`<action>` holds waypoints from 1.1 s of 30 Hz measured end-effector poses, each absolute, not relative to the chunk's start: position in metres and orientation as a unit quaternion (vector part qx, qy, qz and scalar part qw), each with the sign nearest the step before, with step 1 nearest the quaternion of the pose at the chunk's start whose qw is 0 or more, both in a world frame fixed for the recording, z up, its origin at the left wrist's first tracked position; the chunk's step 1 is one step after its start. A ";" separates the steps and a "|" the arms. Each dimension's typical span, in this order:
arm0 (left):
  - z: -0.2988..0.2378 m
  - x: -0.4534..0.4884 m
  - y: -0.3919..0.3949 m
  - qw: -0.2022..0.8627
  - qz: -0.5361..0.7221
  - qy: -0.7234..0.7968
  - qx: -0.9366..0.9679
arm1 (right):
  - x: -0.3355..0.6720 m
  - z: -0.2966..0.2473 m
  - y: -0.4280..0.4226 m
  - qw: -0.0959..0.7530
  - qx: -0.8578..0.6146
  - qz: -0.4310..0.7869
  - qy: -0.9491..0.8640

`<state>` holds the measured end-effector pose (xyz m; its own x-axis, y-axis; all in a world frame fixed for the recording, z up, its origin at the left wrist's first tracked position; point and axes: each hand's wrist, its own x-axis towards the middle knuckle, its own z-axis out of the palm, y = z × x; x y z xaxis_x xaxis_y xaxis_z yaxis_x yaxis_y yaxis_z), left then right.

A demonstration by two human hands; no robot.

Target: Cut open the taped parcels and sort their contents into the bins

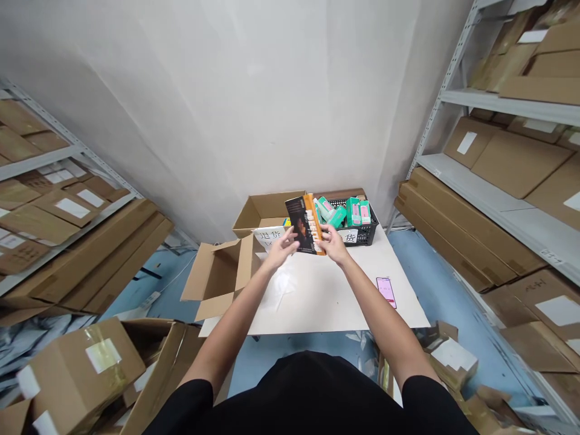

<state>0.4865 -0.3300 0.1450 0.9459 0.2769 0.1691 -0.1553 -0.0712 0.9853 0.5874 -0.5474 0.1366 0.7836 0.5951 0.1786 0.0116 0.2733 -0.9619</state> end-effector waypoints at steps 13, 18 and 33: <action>0.154 0.495 -0.286 0.753 0.113 0.002 0.648 | 0.620 0.104 -0.489 0.672 -0.666 0.152 -0.286; 0.150 0.510 -0.199 0.772 0.036 0.002 0.635 | 0.659 0.102 -0.473 0.716 -0.598 0.303 -0.193; 0.101 0.663 -0.069 0.741 0.147 0.174 0.632 | 0.787 0.091 -0.342 0.700 -0.688 0.154 -0.115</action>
<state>0.6635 -0.0686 0.1009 0.8961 0.4380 -0.0720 0.0018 0.1586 0.9873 0.7872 -0.3418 0.0907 0.9263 0.3733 -0.0515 -0.0582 0.0066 -0.9983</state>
